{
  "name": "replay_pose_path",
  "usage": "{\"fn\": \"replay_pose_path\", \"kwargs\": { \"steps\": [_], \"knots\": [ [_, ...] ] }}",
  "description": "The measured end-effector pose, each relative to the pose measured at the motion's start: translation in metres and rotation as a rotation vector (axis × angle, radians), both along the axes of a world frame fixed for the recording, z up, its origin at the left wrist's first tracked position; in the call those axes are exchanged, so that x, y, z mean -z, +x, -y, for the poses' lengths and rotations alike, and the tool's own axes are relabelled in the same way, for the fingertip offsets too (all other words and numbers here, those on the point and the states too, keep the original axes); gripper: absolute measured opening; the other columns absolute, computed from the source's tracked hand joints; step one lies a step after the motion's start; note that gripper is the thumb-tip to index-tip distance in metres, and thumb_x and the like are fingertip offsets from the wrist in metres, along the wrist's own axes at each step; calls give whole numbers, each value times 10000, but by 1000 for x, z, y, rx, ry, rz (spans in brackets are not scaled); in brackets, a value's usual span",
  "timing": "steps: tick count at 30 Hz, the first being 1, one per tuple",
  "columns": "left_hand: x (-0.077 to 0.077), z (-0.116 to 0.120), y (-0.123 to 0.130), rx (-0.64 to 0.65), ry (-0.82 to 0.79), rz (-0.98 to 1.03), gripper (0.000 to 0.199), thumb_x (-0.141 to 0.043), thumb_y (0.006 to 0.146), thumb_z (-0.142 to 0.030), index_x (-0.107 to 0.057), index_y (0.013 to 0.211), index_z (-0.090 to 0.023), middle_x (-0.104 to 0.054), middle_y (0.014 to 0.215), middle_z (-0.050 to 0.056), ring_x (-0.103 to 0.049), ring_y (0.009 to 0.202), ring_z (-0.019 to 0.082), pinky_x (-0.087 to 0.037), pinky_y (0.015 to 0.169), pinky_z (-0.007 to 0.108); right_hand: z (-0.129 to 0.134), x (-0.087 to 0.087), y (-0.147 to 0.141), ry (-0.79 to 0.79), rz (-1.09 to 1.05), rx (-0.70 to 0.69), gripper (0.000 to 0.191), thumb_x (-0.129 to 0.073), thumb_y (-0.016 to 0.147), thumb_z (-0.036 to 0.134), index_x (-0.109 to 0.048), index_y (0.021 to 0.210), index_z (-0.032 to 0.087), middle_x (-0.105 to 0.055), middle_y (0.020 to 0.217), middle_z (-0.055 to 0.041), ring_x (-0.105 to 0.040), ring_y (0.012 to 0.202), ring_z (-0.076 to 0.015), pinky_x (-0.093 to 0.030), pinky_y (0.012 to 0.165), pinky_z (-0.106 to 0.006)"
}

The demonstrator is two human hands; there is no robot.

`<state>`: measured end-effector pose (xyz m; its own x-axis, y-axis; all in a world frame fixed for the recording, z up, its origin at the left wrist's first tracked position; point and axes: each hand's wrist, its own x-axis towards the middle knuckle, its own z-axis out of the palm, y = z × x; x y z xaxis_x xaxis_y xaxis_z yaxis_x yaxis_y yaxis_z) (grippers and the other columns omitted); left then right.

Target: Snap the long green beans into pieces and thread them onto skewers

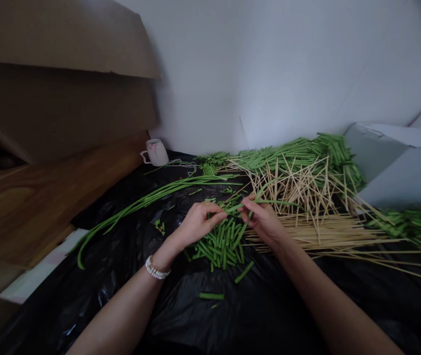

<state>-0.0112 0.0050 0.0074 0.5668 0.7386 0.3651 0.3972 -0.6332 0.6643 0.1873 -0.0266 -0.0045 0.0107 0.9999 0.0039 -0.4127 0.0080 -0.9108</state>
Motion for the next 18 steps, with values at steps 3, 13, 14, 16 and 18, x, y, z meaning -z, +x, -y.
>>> {"fn": "replay_pose_path", "kwargs": {
  "steps": [3, 13, 14, 16, 18],
  "knots": [
    [-2, 2, 0, -38, -104, 124, 235, -631, 868, -334, -735, 735, -170, -700, 741, 32, -605, 715, 157, -429, 710, 264, 1, 1, 1, 23, 30, 6, 292, -789, 686, 407, -583, 692, 201, -630, 613, 30, -476, 449, -69, -258, 387, -186],
    [-2, -18, -8, -147, -935, 1312, 138, -735, 762, -193, -646, 677, -129, -551, 598, -24, -463, 520, 43, -366, 496, 145, 14, 12, -25, 30, 212, -72, 258, -764, 742, 396, -606, 736, 193, -644, 584, 26, -513, 449, -77, -305, 416, -194],
    [-5, -23, -15, -123, -950, 1381, 147, -728, 770, -189, -629, 678, -130, -514, 584, -37, -441, 508, 37, -357, 487, 139, 15, 12, -23, 24, 207, -78, 257, -760, 748, 396, -605, 734, 192, -644, 587, 25, -512, 450, -76, -305, 418, -193],
    [-8, -32, -27, -154, -870, 1350, 164, -736, 768, -221, -624, 692, -129, -485, 576, -46, -417, 502, 34, -328, 467, 133, 14, 11, -18, 15, 165, -77, 256, -752, 757, 398, -602, 734, 192, -635, 585, 30, -493, 438, -68, -288, 409, -190],
    [-5, -38, -35, -291, -698, 1083, 173, -755, 747, -272, -670, 768, -123, -520, 589, -41, -400, 495, 40, -303, 455, 148, 12, 9, -12, 5, 125, -90, 254, -753, 755, 393, -599, 728, 192, -622, 577, 36, -458, 417, -58, -260, 395, -187]
  ]
}}
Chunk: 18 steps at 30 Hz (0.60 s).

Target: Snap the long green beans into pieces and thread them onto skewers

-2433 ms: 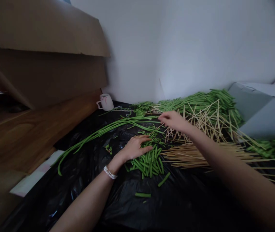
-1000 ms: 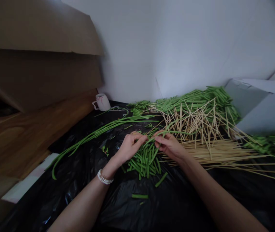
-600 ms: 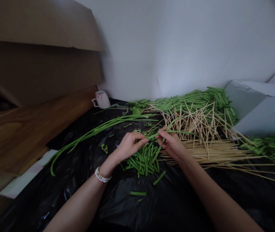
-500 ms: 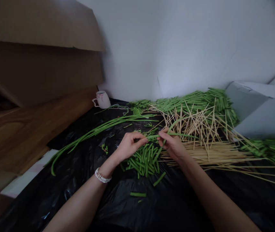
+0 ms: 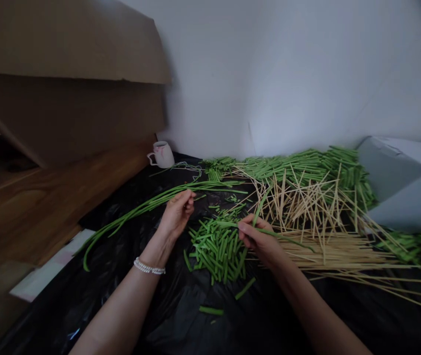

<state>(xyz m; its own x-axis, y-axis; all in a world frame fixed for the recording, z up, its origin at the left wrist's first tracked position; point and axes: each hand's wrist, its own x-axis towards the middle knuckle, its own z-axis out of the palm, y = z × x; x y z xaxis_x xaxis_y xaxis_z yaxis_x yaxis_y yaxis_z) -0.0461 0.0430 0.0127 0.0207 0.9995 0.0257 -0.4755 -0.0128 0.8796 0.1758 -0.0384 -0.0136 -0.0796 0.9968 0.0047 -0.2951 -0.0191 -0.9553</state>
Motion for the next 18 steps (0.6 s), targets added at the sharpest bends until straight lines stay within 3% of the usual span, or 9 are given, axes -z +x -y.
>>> {"fn": "replay_pose_path", "kwargs": {
  "steps": [3, 5, 7, 9, 13, 18],
  "knots": [
    [11, -4, -1, -136, 154, -546, 471, -794, 688, -281, -673, 1125, -152, -613, 664, -40, -400, 497, 56, -321, 490, 177, -2, -3, 4, -30, -9, -35, 253, -763, 738, 385, -597, 726, 195, -604, 552, 47, -411, 386, -47, -230, 381, -188],
    [15, -1, 4, -158, 247, -745, 538, -759, 728, -321, -636, 1230, -173, -671, 763, -16, -428, 512, 69, -351, 523, 198, -2, -4, 4, -44, 12, -53, 262, -770, 724, 387, -587, 730, 200, -600, 539, 50, -401, 375, -50, -225, 378, -191],
    [14, 6, 10, -84, 319, -834, 358, -645, 835, -388, -715, 1098, -156, -710, 848, 34, -509, 575, 98, -396, 574, 225, -1, -4, 1, -56, 40, -61, 276, -775, 713, 395, -577, 738, 204, -602, 533, 49, -408, 375, -55, -224, 380, -192],
    [8, 16, 17, 76, 396, -884, 338, -559, 898, -415, -767, 921, -150, -724, 832, 59, -593, 682, 142, -438, 658, 249, -1, -3, 0, -72, 60, -60, 289, -780, 706, 401, -573, 745, 204, -607, 534, 47, -422, 380, -58, -220, 382, -188],
    [0, 35, 29, 370, 576, -935, 259, -635, 867, -390, -778, 864, -174, -718, 791, 43, -627, 735, 157, -444, 699, 245, -1, 0, -1, -57, 55, -66, 281, -776, 719, 394, -574, 769, 205, -618, 553, 49, -457, 401, -61, -250, 395, -181],
    [3, 40, 33, 446, 634, -1008, 210, -653, 860, -371, -772, 863, -198, -726, 776, 24, -638, 709, 149, -443, 689, 236, -2, -6, 5, -29, 69, -55, 277, -763, 729, 410, -587, 770, 200, -629, 567, 39, -477, 415, -69, -262, 395, -185]
  ]
}}
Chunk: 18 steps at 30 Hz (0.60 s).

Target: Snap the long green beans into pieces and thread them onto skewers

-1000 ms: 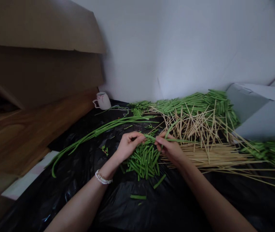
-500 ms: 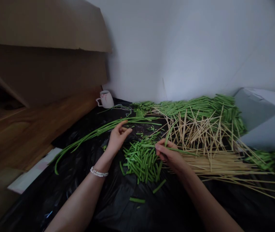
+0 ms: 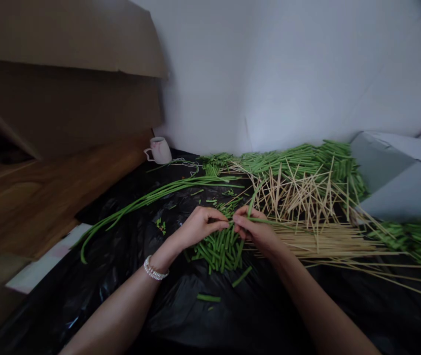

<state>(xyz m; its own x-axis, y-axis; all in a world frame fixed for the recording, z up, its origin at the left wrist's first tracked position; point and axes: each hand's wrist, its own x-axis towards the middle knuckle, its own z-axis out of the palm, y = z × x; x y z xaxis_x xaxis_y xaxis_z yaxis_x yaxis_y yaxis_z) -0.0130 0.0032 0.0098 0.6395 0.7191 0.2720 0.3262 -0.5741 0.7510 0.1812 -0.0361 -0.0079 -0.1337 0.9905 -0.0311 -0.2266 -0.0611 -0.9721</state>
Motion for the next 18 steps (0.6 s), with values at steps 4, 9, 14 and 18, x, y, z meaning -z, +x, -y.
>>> {"fn": "replay_pose_path", "kwargs": {
  "steps": [4, 9, 14, 18],
  "knots": [
    [0, 0, 0, -50, 18, -9, 202, -660, 852, -382, -766, 885, -213, -750, 847, 25, -665, 753, 164, -454, 710, 242, -1, -7, 5, 57, -24, 76, 291, -762, 721, 416, -569, 741, 199, -635, 568, 32, -476, 408, -73, -250, 383, -195],
    [0, 2, 3, -51, -34, 57, 177, -701, 816, -348, -749, 844, -180, -713, 791, 27, -626, 706, 150, -447, 668, 237, -1, -7, 4, 73, -9, 70, 281, -753, 738, 417, -572, 752, 202, -641, 576, 31, -486, 406, -73, -277, 383, -191],
    [4, 1, 4, -74, -113, 110, 207, -699, 810, -365, -736, 804, -161, -697, 758, 27, -594, 683, 141, -440, 644, 237, -1, -5, 3, 107, -5, 83, 276, -759, 732, 417, -589, 766, 202, -647, 586, 26, -502, 421, -81, -291, 384, -195],
    [3, -2, 2, -135, -249, 218, 247, -732, 769, -384, -717, 755, -137, -648, 651, 5, -530, 576, 106, -405, 564, 220, -2, -3, 2, 113, -14, 139, 288, -767, 723, 423, -581, 760, 206, -660, 601, 20, -503, 417, -86, -273, 370, -197]
  ]
}}
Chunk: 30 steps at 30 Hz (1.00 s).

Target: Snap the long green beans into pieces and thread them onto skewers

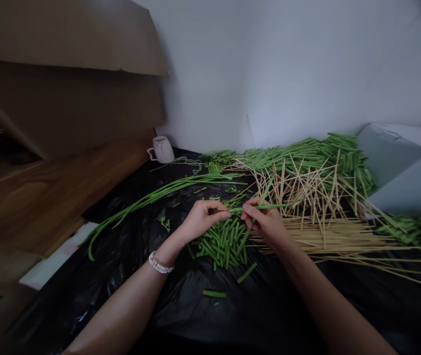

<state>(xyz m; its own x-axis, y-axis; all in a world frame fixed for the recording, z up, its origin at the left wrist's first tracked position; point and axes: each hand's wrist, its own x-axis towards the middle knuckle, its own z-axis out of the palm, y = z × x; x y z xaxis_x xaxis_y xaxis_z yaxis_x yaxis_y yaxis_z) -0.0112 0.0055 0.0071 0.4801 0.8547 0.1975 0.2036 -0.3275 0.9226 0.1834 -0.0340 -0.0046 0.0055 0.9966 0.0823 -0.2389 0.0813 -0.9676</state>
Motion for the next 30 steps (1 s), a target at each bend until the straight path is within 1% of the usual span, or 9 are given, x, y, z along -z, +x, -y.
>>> {"fn": "replay_pose_path", "kwargs": {
  "steps": [4, 9, 13, 15, 17, 20, 22, 26, 30],
  "knots": [
    [-1, 2, 5, -74, -189, 240, 302, -749, 745, -417, -678, 718, -125, -640, 661, 5, -480, 537, 70, -368, 505, 189, 3, 2, -7, 16, 39, -15, 281, -758, 740, 426, -582, 748, 208, -666, 613, 13, -517, 428, -93, -303, 379, -202],
    [7, 4, 16, -172, -366, 519, 347, -809, 666, -437, -662, 721, -128, -632, 662, 0, -436, 493, 38, -333, 456, 167, 10, 3, -22, 42, 90, -6, 292, -765, 727, 443, -584, 732, 214, -676, 597, 6, -527, 421, -111, -325, 392, -225],
    [7, 1, 16, -175, -457, 609, 350, -833, 637, -416, -671, 775, -137, -645, 696, -10, -412, 466, 14, -333, 450, 159, 15, 0, -28, 39, 130, -56, 279, -768, 719, 429, -594, 716, 210, -685, 602, 2, -550, 438, -118, -370, 424, -239],
    [4, -1, 13, -155, -457, 613, 330, -807, 676, -420, -661, 782, -143, -637, 688, -16, -433, 478, 24, -346, 462, 166, 16, -2, -26, 28, 113, -52, 261, -765, 720, 421, -611, 736, 211, -687, 613, 4, -552, 443, -116, -371, 424, -237],
    [1, -2, 9, -151, -407, 592, 316, -752, 738, -441, -626, 767, -153, -614, 649, -26, -462, 498, 43, -358, 477, 174, 16, -5, -23, 21, 101, -49, 246, -769, 716, 410, -629, 754, 212, -685, 610, 6, -539, 434, -109, -355, 412, -231],
    [-3, 0, 7, -143, -252, 451, 338, -651, 826, -480, -539, 749, -171, -600, 595, -32, -464, 479, 59, -344, 463, 181, 15, -8, -19, 15, 105, -71, 227, -763, 722, 401, -652, 773, 210, -678, 600, 8, -507, 406, -95, -311, 392, -221],
    [-4, 4, 8, -89, -187, 335, 342, -600, 863, -496, -506, 773, -180, -605, 598, -32, -468, 459, 65, -340, 443, 184, 15, -8, -19, 7, 113, -81, 222, -763, 721, 396, -660, 774, 208, -670, 592, 11, -497, 399, -90, -296, 389, -220],
    [-5, 14, 12, 54, -214, 221, 320, -619, 852, -480, -522, 834, -176, -608, 647, -22, -541, 522, 89, -414, 463, 190, 14, -6, -20, 8, 107, -81, 226, -779, 699, 390, -654, 744, 207, -662, 593, 14, -508, 412, -97, -311, 397, -226],
    [-8, 15, 12, 107, -265, 215, 328, -698, 792, -449, -536, 836, -168, -600, 614, -32, -519, 493, 75, -409, 452, 178, 10, -5, -14, -26, 50, -75, 242, -794, 686, 380, -660, 791, 208, -671, 615, 11, -509, 422, -95, -297, 387, -209]
  ]
}}
